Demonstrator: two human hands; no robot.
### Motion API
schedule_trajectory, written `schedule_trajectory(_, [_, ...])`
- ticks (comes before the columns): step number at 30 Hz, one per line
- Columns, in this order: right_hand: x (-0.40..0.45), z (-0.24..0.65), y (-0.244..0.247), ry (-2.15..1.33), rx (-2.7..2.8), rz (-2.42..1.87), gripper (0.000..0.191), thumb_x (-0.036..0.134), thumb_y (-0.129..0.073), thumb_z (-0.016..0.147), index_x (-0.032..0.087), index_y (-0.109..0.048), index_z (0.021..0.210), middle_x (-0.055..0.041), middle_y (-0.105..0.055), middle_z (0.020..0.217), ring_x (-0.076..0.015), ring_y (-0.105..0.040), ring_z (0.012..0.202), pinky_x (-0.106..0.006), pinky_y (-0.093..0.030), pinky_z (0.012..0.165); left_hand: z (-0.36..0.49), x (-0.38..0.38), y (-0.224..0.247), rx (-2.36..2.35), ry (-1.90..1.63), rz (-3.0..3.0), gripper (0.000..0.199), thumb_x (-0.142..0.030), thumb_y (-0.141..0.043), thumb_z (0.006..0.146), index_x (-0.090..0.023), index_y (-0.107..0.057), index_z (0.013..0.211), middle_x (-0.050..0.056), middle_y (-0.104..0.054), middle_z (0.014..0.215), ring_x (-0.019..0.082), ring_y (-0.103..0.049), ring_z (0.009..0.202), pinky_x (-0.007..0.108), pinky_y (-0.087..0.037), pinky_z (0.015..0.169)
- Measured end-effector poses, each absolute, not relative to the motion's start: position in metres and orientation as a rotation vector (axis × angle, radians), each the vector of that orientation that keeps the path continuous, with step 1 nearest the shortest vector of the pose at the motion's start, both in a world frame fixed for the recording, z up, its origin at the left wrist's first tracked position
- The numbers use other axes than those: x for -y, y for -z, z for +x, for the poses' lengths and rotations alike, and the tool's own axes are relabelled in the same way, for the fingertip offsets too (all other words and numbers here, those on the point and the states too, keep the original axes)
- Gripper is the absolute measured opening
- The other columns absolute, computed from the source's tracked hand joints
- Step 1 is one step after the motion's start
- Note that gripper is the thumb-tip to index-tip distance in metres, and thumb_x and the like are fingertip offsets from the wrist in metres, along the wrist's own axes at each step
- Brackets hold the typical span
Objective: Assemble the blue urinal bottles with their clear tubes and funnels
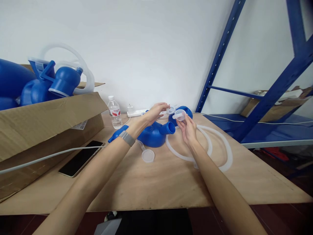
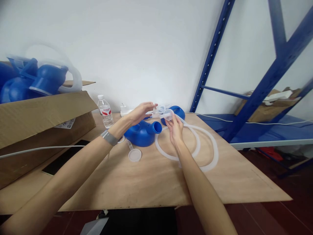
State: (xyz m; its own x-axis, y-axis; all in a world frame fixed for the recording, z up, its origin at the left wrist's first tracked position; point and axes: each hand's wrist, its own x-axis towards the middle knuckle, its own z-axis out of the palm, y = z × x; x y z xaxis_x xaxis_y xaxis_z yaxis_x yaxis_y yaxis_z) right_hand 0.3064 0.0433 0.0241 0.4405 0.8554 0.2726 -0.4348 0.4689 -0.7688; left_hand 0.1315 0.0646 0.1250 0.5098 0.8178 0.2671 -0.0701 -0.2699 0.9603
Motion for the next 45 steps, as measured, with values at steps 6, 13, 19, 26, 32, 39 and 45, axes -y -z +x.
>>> schedule_trajectory(6, [-0.044,0.334,-0.025,-0.885,0.880,-1.163,0.017,0.038,-0.066,0.085,0.022,-0.069,0.091,-0.0034,-0.075,0.094,-0.0211,-0.074,0.089,-0.035,-0.063,0.081,0.091,-0.043,-0.129,-0.860,-1.119,1.869,0.022,-0.036,-0.047,0.088,-0.019,-0.058,0.080,0.009,-0.069,0.104,0.025,-0.063,0.106,0.042,-0.046,0.100])
schedule_trajectory(13, [-0.038,0.367,-0.015,-0.565,1.643,-1.668,0.035,0.048,-0.059,0.092,0.018,-0.075,0.102,-0.0124,-0.076,0.111,-0.0300,-0.069,0.106,-0.042,-0.051,0.098,0.012,0.017,-0.082,-1.270,-0.808,2.722,0.024,-0.039,-0.045,0.098,-0.022,-0.060,0.093,0.007,-0.068,0.097,0.025,-0.067,0.089,0.041,-0.053,0.086])
schedule_trajectory(19, [-0.037,0.368,-0.013,-0.343,1.888,-1.689,0.049,0.054,-0.054,0.095,0.019,-0.074,0.123,-0.0129,-0.077,0.109,-0.0339,-0.069,0.106,-0.044,-0.051,0.097,-0.007,0.033,-0.039,-1.190,-0.951,2.510,0.040,-0.045,-0.053,0.098,-0.024,-0.056,0.133,0.009,-0.069,0.123,0.027,-0.068,0.110,0.039,-0.056,0.092])
schedule_trajectory(26, [-0.018,0.373,-0.034,-0.279,1.895,-1.767,0.066,0.055,-0.063,0.090,0.022,-0.057,0.147,-0.0155,-0.065,0.133,-0.0352,-0.065,0.117,-0.051,-0.051,0.104,-0.011,0.026,-0.021,-1.142,-1.159,2.732,0.024,-0.039,-0.056,0.100,-0.021,-0.065,0.112,0.011,-0.065,0.126,0.026,-0.066,0.115,0.040,-0.058,0.095])
schedule_trajectory(32, [0.035,0.326,-0.080,-0.455,1.867,-1.234,0.049,0.057,-0.059,0.095,0.033,-0.063,0.138,-0.0068,-0.065,0.138,-0.0293,-0.063,0.123,-0.047,-0.053,0.104,-0.001,0.035,-0.024,-1.039,-1.509,2.594,0.016,-0.035,-0.066,0.095,-0.022,-0.057,0.091,0.012,-0.067,0.130,0.026,-0.068,0.116,0.041,-0.058,0.097])
schedule_trajectory(39, [0.036,0.271,-0.072,-0.286,1.994,-1.033,0.045,0.055,-0.061,0.096,0.031,-0.065,0.134,-0.0072,-0.068,0.126,-0.0290,-0.060,0.118,-0.051,-0.047,0.107,0.070,0.009,-0.048,-0.546,-1.558,2.748,0.045,-0.028,-0.058,0.100,-0.022,-0.042,0.142,0.017,-0.052,0.150,0.027,-0.051,0.141,0.046,-0.048,0.115])
schedule_trajectory(45, [0.015,0.279,-0.042,-0.304,1.688,-0.960,0.052,0.059,-0.063,0.093,0.029,-0.063,0.136,-0.0078,-0.066,0.125,-0.0268,-0.061,0.110,-0.044,-0.052,0.098,0.102,-0.012,-0.047,-0.451,-1.505,2.681,0.060,-0.033,-0.056,0.100,-0.024,-0.028,0.153,0.018,-0.037,0.162,0.030,-0.033,0.153,0.053,-0.035,0.123])
